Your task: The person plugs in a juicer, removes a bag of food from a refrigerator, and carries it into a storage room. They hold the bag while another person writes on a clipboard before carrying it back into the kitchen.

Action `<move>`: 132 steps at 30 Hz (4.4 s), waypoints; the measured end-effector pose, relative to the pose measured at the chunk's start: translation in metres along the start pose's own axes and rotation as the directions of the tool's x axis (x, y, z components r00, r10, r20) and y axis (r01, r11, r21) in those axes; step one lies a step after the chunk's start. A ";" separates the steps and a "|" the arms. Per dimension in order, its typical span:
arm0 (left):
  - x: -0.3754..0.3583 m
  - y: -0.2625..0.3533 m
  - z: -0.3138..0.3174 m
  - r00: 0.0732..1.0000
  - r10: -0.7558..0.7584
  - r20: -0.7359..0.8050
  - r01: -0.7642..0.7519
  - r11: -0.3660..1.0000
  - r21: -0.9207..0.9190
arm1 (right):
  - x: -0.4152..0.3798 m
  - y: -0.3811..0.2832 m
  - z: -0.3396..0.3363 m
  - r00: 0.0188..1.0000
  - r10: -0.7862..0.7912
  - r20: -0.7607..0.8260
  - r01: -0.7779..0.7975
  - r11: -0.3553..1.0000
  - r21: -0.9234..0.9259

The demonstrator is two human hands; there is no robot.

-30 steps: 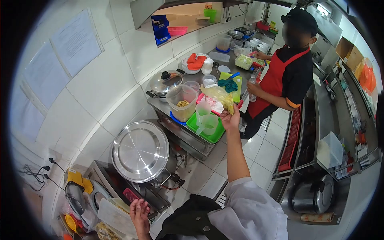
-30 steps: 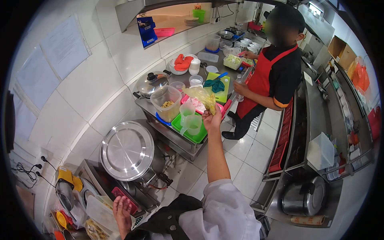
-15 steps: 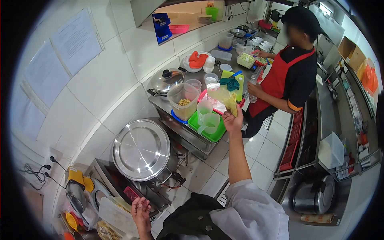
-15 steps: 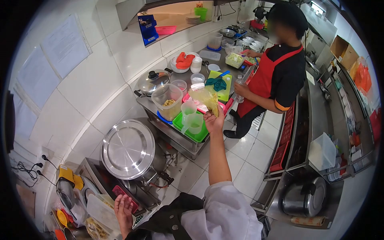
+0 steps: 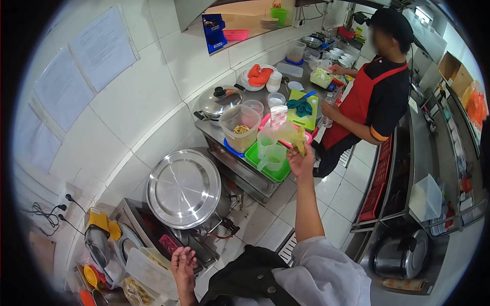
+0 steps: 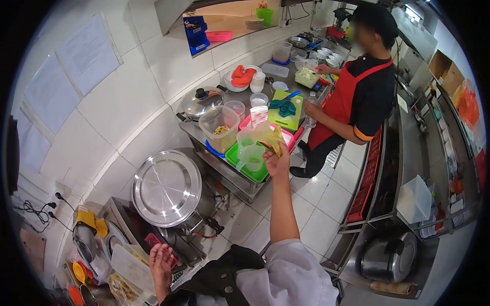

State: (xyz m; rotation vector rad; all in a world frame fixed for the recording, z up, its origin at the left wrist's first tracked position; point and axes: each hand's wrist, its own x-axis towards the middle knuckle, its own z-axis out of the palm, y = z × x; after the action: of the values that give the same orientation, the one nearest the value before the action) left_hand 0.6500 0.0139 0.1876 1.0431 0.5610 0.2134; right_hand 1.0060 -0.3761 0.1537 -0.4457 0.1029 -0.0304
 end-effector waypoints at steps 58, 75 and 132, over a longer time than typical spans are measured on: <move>-0.014 0.003 -0.025 0.997 0.077 0.014 -0.066 0.918 -0.390 | -0.228 0.227 0.098 0.167 0.845 0.509 -0.520 0.514 -0.682; -0.385 -0.075 -0.280 0.467 0.357 -0.809 -0.869 0.015 -0.495 | -0.544 0.407 0.196 -0.643 0.765 -0.026 0.195 0.132 -0.972; -0.559 -0.314 -0.785 -0.350 -0.840 0.414 -0.880 0.144 -0.453 | -1.931 0.747 -0.171 0.429 -0.734 -0.527 -0.694 0.107 -0.712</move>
State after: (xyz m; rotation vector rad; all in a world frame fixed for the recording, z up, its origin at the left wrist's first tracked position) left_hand -0.2685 0.2141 -0.1923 2.1478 -2.3831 -0.8379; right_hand -0.9269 0.3245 -0.1433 -1.9832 1.4453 -0.2894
